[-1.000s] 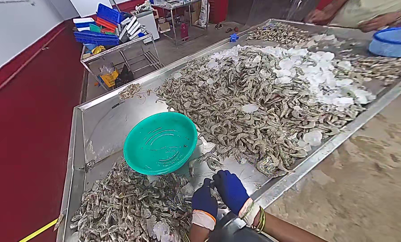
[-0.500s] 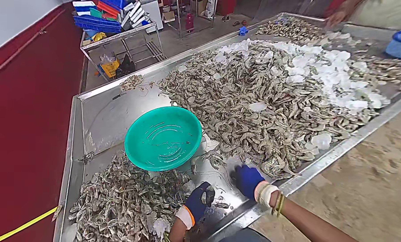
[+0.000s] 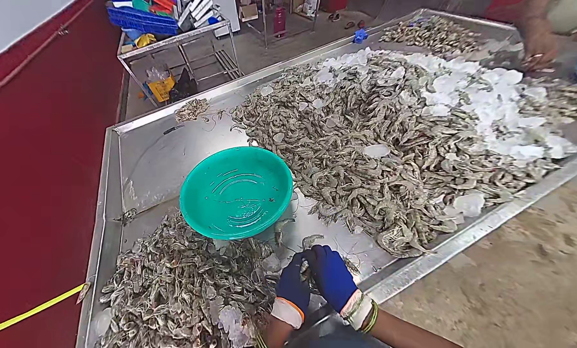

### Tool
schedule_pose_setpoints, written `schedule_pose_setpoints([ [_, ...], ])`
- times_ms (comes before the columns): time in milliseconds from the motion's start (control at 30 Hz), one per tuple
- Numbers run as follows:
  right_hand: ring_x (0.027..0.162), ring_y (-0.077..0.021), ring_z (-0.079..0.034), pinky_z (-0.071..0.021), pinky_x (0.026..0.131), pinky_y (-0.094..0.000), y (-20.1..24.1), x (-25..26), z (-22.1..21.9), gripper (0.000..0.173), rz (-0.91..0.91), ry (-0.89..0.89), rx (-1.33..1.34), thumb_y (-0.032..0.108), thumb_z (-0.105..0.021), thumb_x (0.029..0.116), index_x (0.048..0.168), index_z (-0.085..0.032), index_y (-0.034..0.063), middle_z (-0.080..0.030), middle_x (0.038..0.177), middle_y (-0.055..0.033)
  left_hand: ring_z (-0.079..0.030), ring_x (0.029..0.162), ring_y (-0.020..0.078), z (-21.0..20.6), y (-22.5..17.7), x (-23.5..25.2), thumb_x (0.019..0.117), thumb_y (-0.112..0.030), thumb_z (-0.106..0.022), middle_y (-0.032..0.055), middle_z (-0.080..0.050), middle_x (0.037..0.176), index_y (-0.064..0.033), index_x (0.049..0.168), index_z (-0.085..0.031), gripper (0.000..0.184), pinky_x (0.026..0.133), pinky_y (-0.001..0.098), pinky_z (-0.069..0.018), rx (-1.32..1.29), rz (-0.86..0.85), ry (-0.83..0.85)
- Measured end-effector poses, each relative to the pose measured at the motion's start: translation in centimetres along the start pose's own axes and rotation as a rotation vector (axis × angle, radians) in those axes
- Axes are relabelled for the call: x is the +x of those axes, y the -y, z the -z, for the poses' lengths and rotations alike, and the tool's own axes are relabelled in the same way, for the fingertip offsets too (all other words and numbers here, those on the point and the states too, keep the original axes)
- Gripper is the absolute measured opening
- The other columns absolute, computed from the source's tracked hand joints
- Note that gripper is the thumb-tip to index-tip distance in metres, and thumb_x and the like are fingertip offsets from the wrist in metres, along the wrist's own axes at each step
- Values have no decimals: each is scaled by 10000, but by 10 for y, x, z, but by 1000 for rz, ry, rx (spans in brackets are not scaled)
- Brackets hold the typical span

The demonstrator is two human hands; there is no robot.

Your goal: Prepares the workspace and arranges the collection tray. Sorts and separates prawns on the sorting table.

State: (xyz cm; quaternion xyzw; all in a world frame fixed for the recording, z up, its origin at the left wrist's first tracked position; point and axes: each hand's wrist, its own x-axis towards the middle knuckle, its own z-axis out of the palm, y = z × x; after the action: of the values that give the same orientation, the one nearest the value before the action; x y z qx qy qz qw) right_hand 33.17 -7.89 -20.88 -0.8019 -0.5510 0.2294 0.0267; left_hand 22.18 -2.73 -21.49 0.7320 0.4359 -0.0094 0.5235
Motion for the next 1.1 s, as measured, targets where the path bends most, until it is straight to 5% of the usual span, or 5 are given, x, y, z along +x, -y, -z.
schedule_pose_setpoints([
  [333, 1241, -487, -570, -417, 1047, -661, -72, 25, 19, 249, -225, 63, -188, 85, -658, 912, 1136, -713, -10, -636, 1284, -272, -602, 1271, 328, 35, 2, -15, 1055, -180, -542, 231, -634, 1334, -27, 1445, -540, 419, 1122, 493, -434, 85, 113, 202],
  [467, 1226, -472, -597, -462, 996, -662, -61, 25, 44, 374, -266, 170, -52, 347, -567, 1041, 1150, -707, 18, -654, 1246, -269, -663, 1014, 221, 67, -2, -20, 1067, -58, -456, 214, -656, 1146, 114, 1350, -518, 336, 920, 366, -560, -628, 52, -156],
  [667, 1174, -401, -670, -522, 926, -614, 51, 53, 21, 542, -352, 475, 41, 497, -501, 1047, 1105, -720, 5, -708, 1206, -233, -597, 1305, 293, 113, -39, 12, 962, -799, -138, 226, -566, 1433, 113, 1434, -414, 1064, 1071, 381, -505, -1920, -80, 65],
  [933, 1160, -477, -648, -522, 907, -648, -10, 61, 18, 339, -240, 371, -114, 153, -527, 1032, 1347, -599, 53, -652, 1274, -266, -636, 1237, 195, 46, 23, -6, 1032, 1, -460, 181, -646, 1347, 101, 1374, -545, 366, 1069, 306, -502, -597, -261, -278],
  [1100, 1112, -434, -680, -545, 880, -633, 2, 18, 31, 345, -43, 416, -48, 242, -505, 1054, 1344, -579, 71, -670, 1238, -223, -576, 1318, 309, -2, 16, 2, 1068, -129, -483, 203, -596, 1408, -31, 1527, -444, 471, 1146, 446, -438, 29, -158, -79],
])
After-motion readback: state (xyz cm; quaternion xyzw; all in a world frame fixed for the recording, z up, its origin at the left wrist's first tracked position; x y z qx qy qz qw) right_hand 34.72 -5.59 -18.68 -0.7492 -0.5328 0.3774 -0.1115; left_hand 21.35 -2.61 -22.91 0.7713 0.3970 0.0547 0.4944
